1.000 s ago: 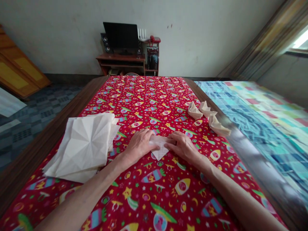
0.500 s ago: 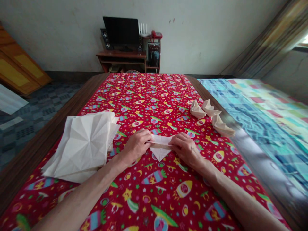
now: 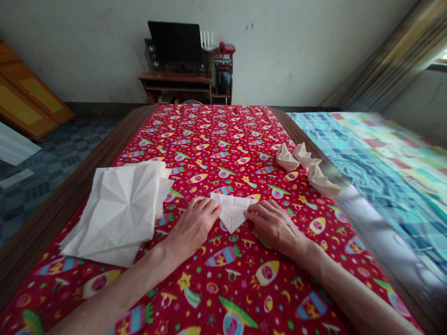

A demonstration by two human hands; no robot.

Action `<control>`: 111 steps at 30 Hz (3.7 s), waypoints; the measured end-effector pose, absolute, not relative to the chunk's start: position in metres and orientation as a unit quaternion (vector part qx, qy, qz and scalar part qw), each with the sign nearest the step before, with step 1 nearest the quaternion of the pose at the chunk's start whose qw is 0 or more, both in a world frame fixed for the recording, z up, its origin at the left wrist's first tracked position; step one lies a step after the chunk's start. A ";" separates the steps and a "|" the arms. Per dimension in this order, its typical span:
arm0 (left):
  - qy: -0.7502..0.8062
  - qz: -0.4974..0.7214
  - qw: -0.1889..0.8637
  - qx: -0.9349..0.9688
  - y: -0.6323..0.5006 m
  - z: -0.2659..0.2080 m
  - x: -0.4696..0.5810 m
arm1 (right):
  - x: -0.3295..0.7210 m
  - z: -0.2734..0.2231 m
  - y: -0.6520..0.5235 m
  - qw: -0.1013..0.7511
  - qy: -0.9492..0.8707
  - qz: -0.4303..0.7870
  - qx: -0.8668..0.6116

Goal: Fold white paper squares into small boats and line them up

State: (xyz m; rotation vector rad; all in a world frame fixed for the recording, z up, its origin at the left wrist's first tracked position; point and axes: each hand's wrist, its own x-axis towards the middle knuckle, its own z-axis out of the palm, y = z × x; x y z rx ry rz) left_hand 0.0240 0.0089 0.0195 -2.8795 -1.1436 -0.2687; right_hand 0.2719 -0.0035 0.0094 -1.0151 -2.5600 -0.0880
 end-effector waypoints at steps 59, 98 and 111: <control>-0.464 -0.247 -0.177 -0.832 0.051 0.033 0.038 | 0.270 0.019 0.023 0.327 -0.811 0.129 -0.467; -0.502 -0.225 -0.061 -0.833 0.031 0.000 0.012 | 0.264 0.005 0.001 0.238 -0.792 0.086 -0.556; -0.456 -0.250 -0.011 -0.854 0.028 0.004 0.021 | 0.265 0.005 0.003 0.230 -0.810 0.051 -0.537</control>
